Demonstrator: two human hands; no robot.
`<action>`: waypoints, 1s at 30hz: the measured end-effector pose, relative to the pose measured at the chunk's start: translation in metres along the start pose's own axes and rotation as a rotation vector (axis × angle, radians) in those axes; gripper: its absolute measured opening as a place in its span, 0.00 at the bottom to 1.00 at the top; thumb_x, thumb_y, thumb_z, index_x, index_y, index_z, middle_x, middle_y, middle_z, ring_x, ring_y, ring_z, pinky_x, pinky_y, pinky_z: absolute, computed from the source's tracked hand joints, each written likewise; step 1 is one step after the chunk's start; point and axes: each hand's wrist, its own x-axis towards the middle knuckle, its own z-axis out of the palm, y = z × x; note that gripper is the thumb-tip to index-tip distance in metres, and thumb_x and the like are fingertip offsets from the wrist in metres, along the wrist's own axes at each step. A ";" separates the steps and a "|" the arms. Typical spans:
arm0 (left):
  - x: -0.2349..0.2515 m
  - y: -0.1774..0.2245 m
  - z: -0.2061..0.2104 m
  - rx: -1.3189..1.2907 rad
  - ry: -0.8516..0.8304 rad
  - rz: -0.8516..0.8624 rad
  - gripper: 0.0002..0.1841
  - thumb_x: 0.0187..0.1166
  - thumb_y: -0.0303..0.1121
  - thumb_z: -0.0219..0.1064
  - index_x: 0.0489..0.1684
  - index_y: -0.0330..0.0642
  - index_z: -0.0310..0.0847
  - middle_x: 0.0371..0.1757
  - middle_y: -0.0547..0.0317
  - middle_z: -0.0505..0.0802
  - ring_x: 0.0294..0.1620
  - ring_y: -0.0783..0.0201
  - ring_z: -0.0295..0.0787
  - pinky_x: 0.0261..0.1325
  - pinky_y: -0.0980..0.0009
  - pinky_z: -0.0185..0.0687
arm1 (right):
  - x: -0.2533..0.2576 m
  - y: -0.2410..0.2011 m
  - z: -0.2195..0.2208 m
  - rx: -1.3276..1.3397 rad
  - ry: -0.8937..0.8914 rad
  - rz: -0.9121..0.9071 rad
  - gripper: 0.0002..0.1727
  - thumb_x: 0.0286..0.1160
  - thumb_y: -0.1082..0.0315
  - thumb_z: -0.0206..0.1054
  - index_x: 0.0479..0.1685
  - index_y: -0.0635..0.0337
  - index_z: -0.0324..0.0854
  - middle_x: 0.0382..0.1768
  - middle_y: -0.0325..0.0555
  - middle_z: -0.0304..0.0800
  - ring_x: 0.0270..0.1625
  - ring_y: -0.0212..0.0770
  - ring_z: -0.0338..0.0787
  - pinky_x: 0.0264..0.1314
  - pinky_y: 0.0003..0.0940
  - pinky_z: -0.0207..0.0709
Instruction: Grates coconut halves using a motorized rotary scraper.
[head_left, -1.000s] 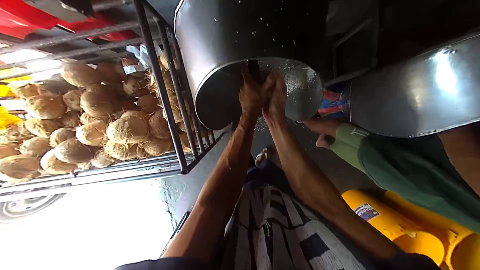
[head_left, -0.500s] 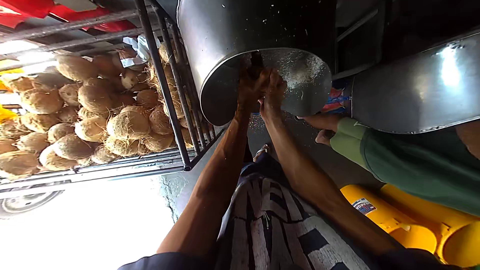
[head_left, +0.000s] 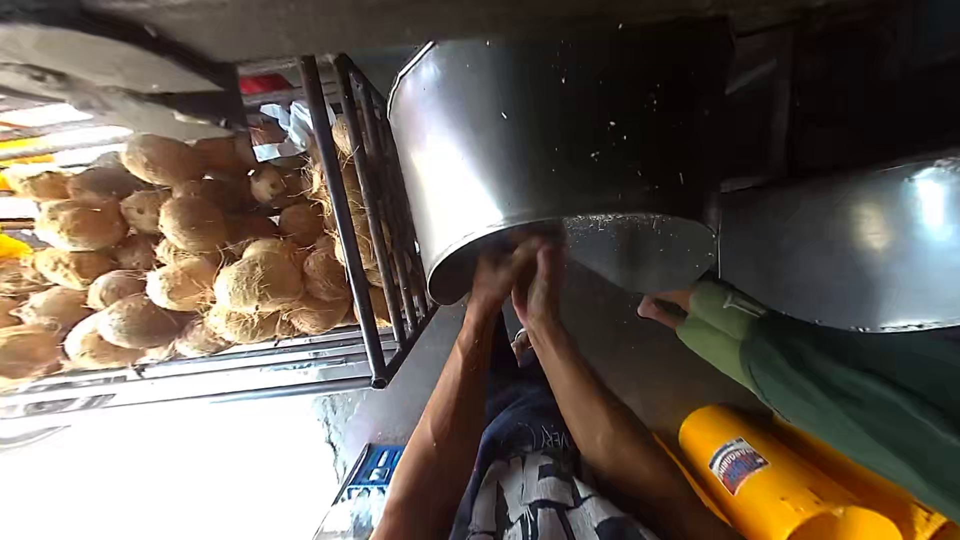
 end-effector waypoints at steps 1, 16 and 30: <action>0.015 0.017 0.009 0.140 -0.042 0.045 0.17 0.75 0.42 0.75 0.54 0.41 0.86 0.42 0.62 0.94 0.42 0.71 0.90 0.50 0.68 0.89 | 0.009 -0.011 0.016 0.047 0.004 0.014 0.44 0.74 0.43 0.70 0.88 0.39 0.50 0.65 0.39 0.82 0.63 0.36 0.86 0.63 0.42 0.85; 0.036 0.011 0.040 0.360 -0.024 0.085 0.39 0.78 0.55 0.70 0.84 0.46 0.60 0.65 0.47 0.88 0.62 0.53 0.87 0.63 0.50 0.84 | 0.044 -0.032 0.024 0.048 0.165 -0.051 0.28 0.86 0.44 0.59 0.75 0.51 0.63 0.60 0.45 0.83 0.62 0.40 0.85 0.64 0.43 0.82; 0.047 -0.046 0.020 -0.375 -0.070 -0.059 0.28 0.92 0.57 0.41 0.76 0.46 0.68 0.57 0.55 0.88 0.55 0.63 0.87 0.58 0.61 0.86 | 0.041 -0.022 -0.042 -0.540 -0.164 -0.223 0.65 0.67 0.54 0.79 0.95 0.54 0.26 0.84 0.55 0.64 0.75 0.45 0.79 0.71 0.46 0.83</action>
